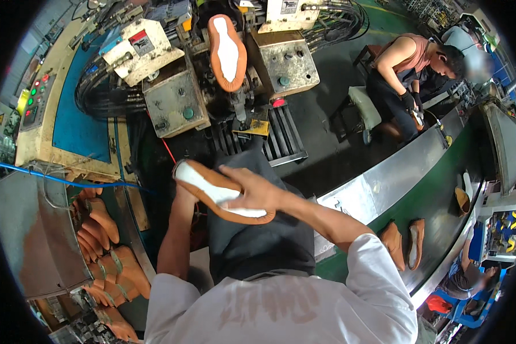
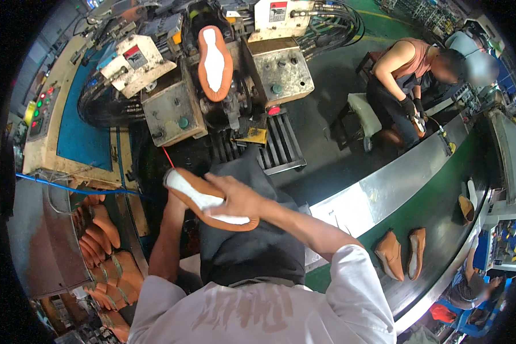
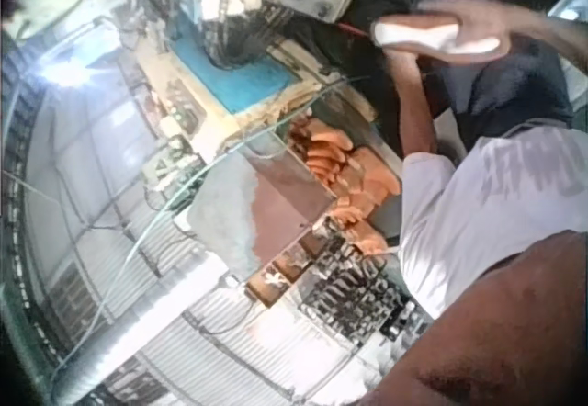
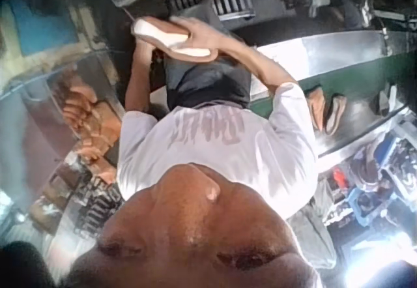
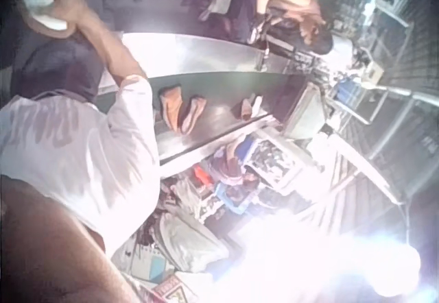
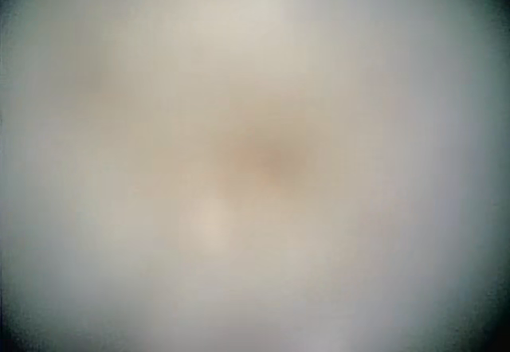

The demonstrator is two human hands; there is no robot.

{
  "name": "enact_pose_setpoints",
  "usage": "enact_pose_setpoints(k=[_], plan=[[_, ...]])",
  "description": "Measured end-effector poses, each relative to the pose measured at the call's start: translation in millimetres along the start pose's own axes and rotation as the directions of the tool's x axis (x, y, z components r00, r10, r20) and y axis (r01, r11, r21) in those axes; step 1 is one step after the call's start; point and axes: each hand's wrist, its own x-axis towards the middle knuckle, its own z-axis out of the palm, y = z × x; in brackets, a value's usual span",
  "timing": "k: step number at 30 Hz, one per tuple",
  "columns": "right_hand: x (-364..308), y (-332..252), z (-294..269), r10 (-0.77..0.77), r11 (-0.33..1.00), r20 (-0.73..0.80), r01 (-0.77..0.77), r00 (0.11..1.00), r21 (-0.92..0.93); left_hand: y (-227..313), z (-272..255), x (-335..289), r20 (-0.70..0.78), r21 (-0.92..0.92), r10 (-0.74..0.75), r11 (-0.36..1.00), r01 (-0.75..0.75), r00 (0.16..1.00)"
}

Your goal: The person repeatedly picks up brown shoes from a conveyor belt and places them into a machine to process the soles. After processing, the shoes are returned to the conveyor belt. The task is performed continuously in a factory setting.

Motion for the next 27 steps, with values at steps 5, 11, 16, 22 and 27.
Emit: enact_pose_setpoints(k=[5,11,16,22,27], plan=[[-34.7,-1.8,26.2,-0.232,0.729,0.191,0.300,0.954,-0.615,9.0,18.7,-29.1,0.156,-0.386,-0.209,0.887,0.254,0.965],[-52.8,2.9,-6.0,-0.037,0.916,-0.174,-0.036,0.984,-0.400,-27.3,-40.8,71.4,-0.012,-0.878,-0.421,0.438,0.192,0.907],[-62.1,-7.5,-79.1,-0.072,0.797,-0.478,-0.238,0.875,-0.556,120.6,-123.9,252.4,-0.214,-0.874,-0.374,0.486,-0.006,0.902],[-7.0,-54.3,-161.6,-0.199,0.663,-0.497,-0.258,0.845,-0.703,149.6,-150.6,327.5,0.027,-0.990,-0.097,0.133,0.040,0.995],[88.1,-86.8,-203.6,-0.307,0.575,-0.405,-0.172,0.861,-0.800,148.9,-180.0,223.7,-0.059,-0.998,0.002,0.026,-0.059,0.998]])
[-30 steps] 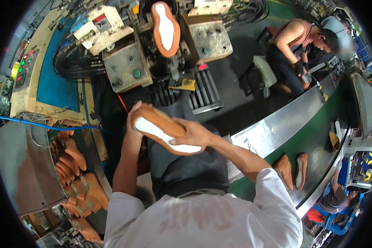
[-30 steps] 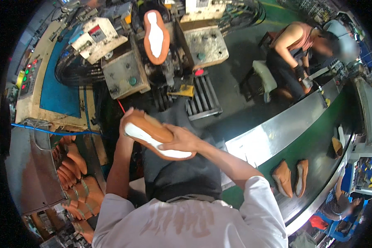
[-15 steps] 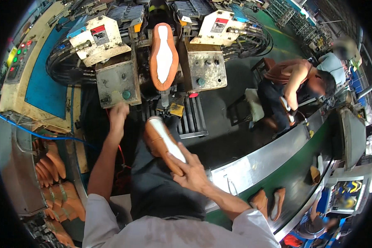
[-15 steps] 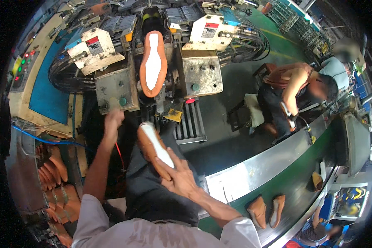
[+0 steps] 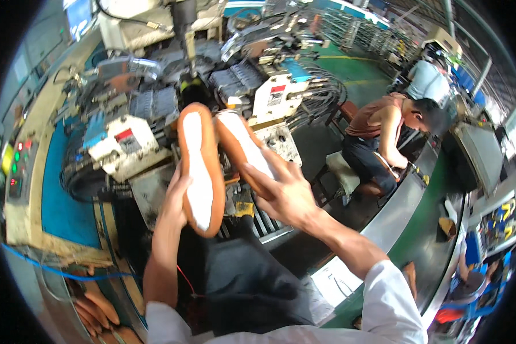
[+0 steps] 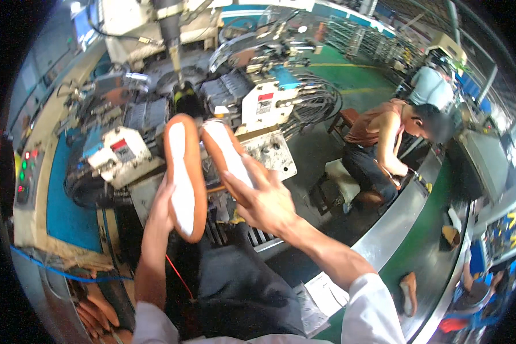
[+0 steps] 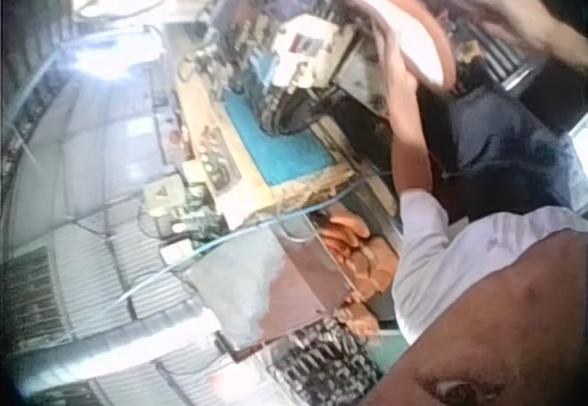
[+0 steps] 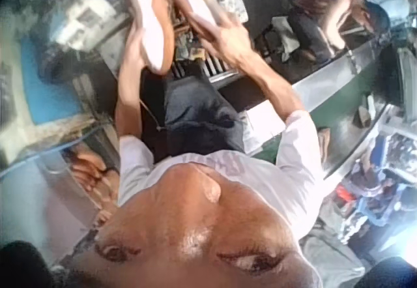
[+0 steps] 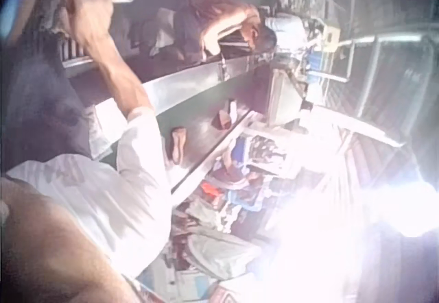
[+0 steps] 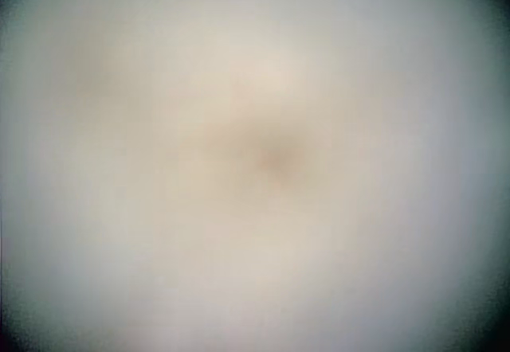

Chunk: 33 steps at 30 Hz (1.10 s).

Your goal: The person repeatedly picks up brown shoes from a conveyor belt and places them into a machine to process the soles. After processing, the shoes are returned to the conveyor belt. The task is performed continuously in a factory setting.

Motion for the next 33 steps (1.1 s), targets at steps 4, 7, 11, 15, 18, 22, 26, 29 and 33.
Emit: enact_pose_setpoints(k=[4,7,11,15,18,22,26,29,33], plan=[[72.0,-4.4,38.3,-0.028,0.996,-0.023,0.026,0.999,-0.080,-7.2,-28.1,-104.3,0.099,-0.225,-0.013,0.974,0.035,0.995],[84.9,-10.9,83.0,0.045,0.995,-0.054,-0.050,0.997,-0.087,-17.9,-34.4,-163.9,-0.121,-0.236,-0.104,0.969,0.073,0.987],[78.3,-21.1,124.5,0.061,0.994,-0.090,-0.069,0.994,-0.081,-39.2,-52.7,-234.4,-0.203,-0.133,-0.065,0.990,0.039,0.977],[77.0,-38.2,135.5,0.066,0.991,-0.096,-0.076,0.993,-0.109,-61.2,-86.3,-285.4,-0.251,0.001,-0.071,0.997,0.073,0.966],[72.6,-39.0,136.2,0.093,0.989,-0.060,-0.099,0.994,-0.112,-64.0,-52.1,-292.6,-0.253,-0.157,-0.103,0.986,0.064,0.962],[73.9,-43.8,129.1,0.106,0.989,-0.085,-0.114,0.991,-0.098,-76.6,-30.4,-303.6,-0.337,-0.158,-0.070,0.987,0.017,0.939],[74.2,-27.9,150.4,-0.096,0.983,-0.200,0.061,0.975,-0.176,-73.1,-3.7,-301.4,-0.372,0.025,-0.024,0.999,0.036,0.928],[85.9,-28.6,150.3,-0.098,0.988,-0.217,0.069,0.971,-0.135,-79.4,-16.1,-298.8,-0.361,-0.208,-0.097,0.978,0.022,0.927],[132.6,-16.5,154.5,-0.118,0.977,-0.215,0.074,0.969,-0.200,-92.1,-21.9,-286.3,-0.417,-0.146,-0.127,0.987,0.072,0.900]])
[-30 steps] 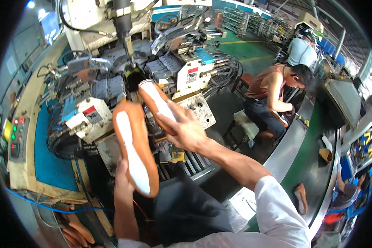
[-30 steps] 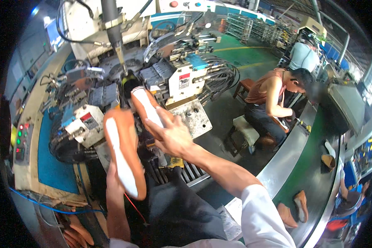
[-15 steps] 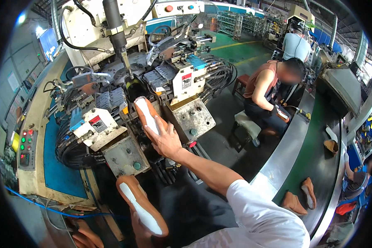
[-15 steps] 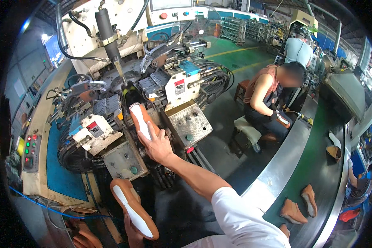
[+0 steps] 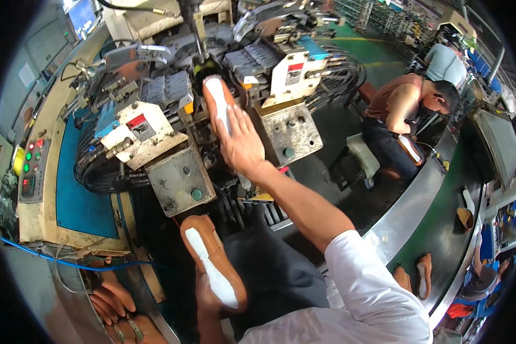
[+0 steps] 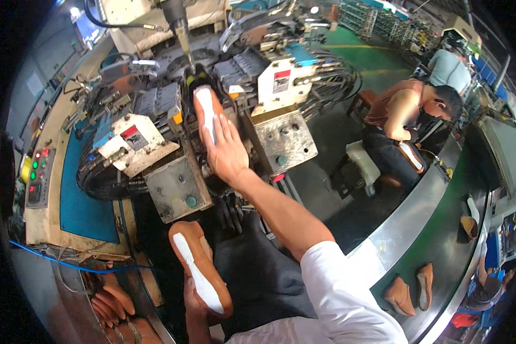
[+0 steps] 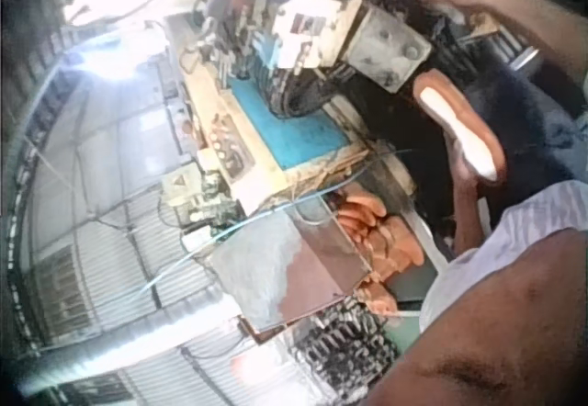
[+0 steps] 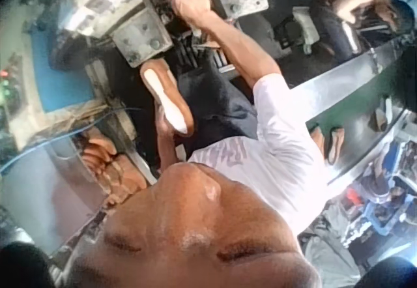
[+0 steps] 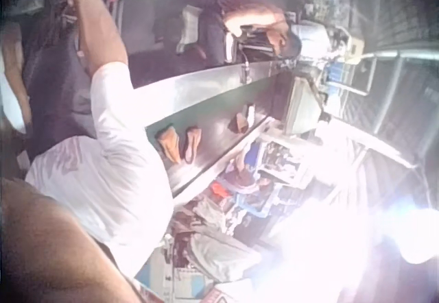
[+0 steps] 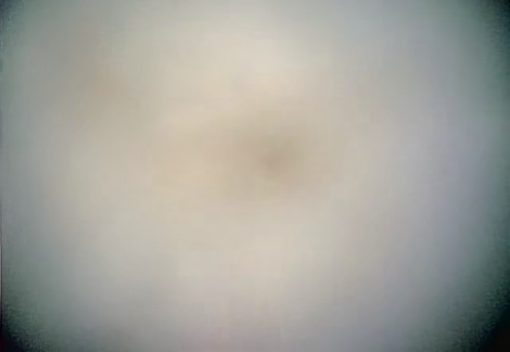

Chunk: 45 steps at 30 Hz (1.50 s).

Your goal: The person repeatedly picks up brown shoes from a conveyor belt and places them into a machine to process the soles. After processing, the shoes are returned to the conveyor belt. The task is performed continuously in a factory setting.

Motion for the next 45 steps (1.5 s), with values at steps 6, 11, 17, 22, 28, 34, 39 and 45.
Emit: enact_pose_setpoints(k=[6,11,17,22,28,34,39,45], plan=[[70.2,15.1,37.9,-0.011,1.000,-0.078,0.011,0.997,-0.003,-3.0,21.0,24.0,-0.092,0.108,-0.109,0.987,0.119,0.990],[104.0,14.6,37.5,-0.007,0.993,-0.053,0.001,0.999,-0.119,-12.4,19.9,50.1,-0.093,0.130,-0.179,0.973,0.191,0.979],[111.8,11.5,22.1,0.013,0.996,-0.072,-0.020,0.997,-0.090,-24.1,9.2,84.0,0.054,0.131,-0.232,0.966,0.224,0.971],[125.1,12.0,0.3,0.042,0.990,0.032,-0.037,0.999,-0.137,-21.9,16.3,80.5,0.087,0.083,-0.226,0.972,0.219,0.970],[133.0,12.7,8.9,-0.022,0.990,-0.065,0.031,0.998,0.134,2.7,-1.0,8.4,-0.095,0.040,-0.160,0.986,0.164,0.983],[-22.6,-22.2,2.5,-0.160,0.946,-0.142,0.193,0.977,0.262,37.2,-68.6,-100.9,-0.367,-0.051,-0.029,0.999,0.011,0.930],[-211.5,34.7,72.2,-0.113,0.897,0.387,-0.073,0.915,0.436,45.0,-153.9,-229.6,-0.576,-0.018,0.205,0.964,-0.264,0.791],[-346.4,89.2,83.2,-0.110,0.920,0.526,-0.113,0.843,0.375,50.0,-265.5,-401.6,-0.817,0.501,0.531,0.847,-0.179,0.226]])
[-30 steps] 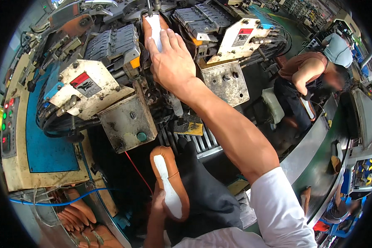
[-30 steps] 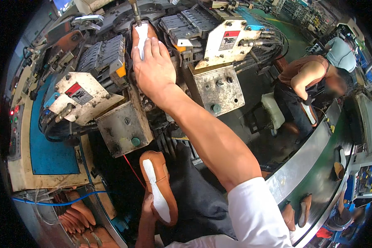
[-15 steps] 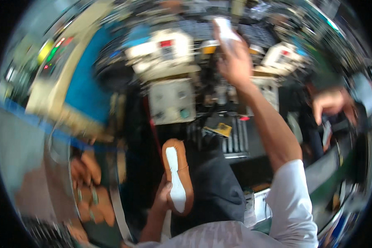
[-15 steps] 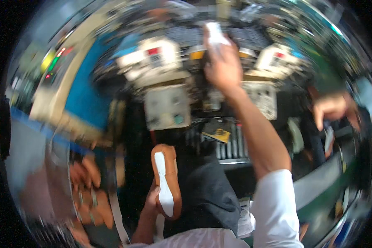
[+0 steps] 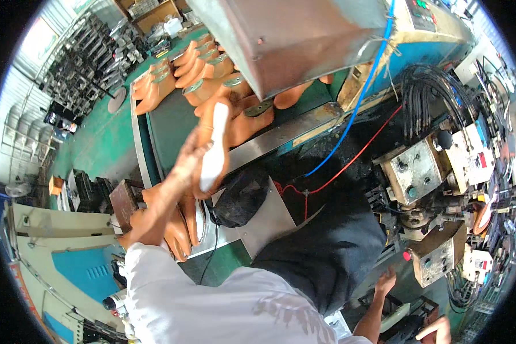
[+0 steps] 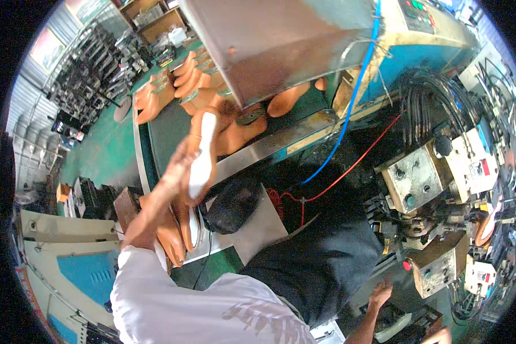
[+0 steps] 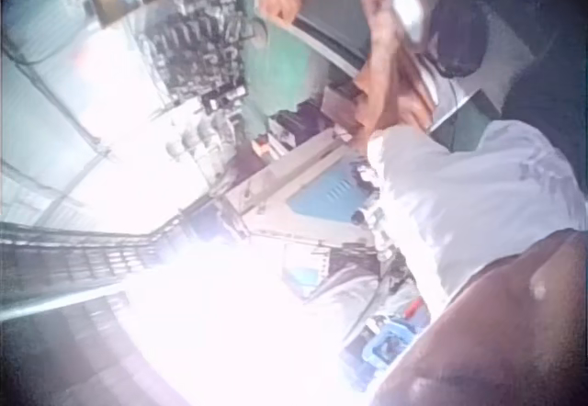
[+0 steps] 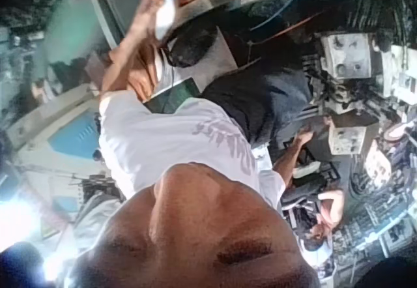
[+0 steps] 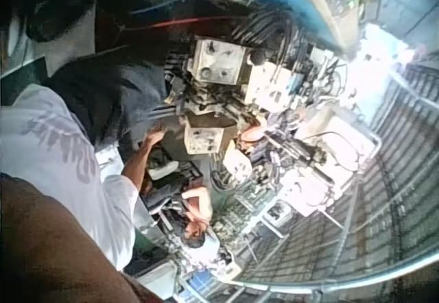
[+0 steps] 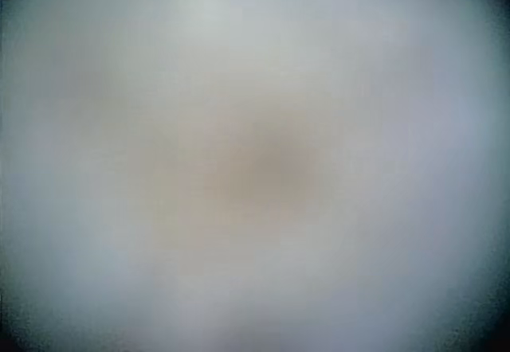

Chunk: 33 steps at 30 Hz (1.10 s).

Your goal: The person repeatedly picks up brown shoes from a conveyor belt and places them into a machine to process the soles. After processing, the shoes are returned to the conveyor belt. The task is performed continuously in a factory setting.

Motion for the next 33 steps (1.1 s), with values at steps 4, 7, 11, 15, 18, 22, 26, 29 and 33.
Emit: enact_pose_setpoints(k=[4,7,11,15,18,22,26,29,33], plan=[[-19.7,42.5,-14.8,0.338,0.863,0.124,-0.360,0.933,0.354,-18.1,-90.5,59.2,-0.296,0.680,0.029,0.708,0.189,0.955],[-28.5,10.6,-37.5,0.305,0.876,0.142,-0.336,0.942,0.346,-84.2,-139.4,93.9,-0.334,0.903,0.166,0.340,0.264,0.928],[-15.9,-48.6,-55.6,0.504,0.705,0.181,-0.523,0.845,0.479,-192.3,-241.9,132.4,-0.252,0.937,0.141,-0.210,0.278,0.957],[-39.8,-43.2,-91.0,0.399,0.884,0.115,-0.415,0.910,0.217,-187.3,-239.2,184.7,-0.164,0.964,0.096,-0.197,0.180,0.982],[-47.9,-31.0,-93.8,0.713,0.442,0.106,-0.561,0.694,0.700,-172.2,-237.7,215.9,-0.199,0.961,0.004,-0.196,0.196,0.980],[-72.9,-30.9,-112.3,0.475,0.873,0.139,-0.485,0.869,0.048,-169.5,-261.9,252.7,-0.255,0.946,-0.053,-0.222,0.237,0.966],[-123.3,-29.8,-150.5,0.285,0.850,0.259,-0.119,0.923,-0.513,-182.8,-275.0,283.1,-0.245,0.938,-0.056,-0.266,0.222,0.968],[-181.1,-67.2,-112.3,0.521,0.794,0.337,-0.590,0.784,0.146,-136.6,-295.4,304.1,-0.240,0.917,0.027,-0.321,0.235,0.970],[-210.3,4.0,-128.0,0.118,0.939,0.308,-0.005,0.944,-0.345,-164.5,-295.8,320.5,-0.135,0.843,0.149,-0.502,0.193,0.980]])
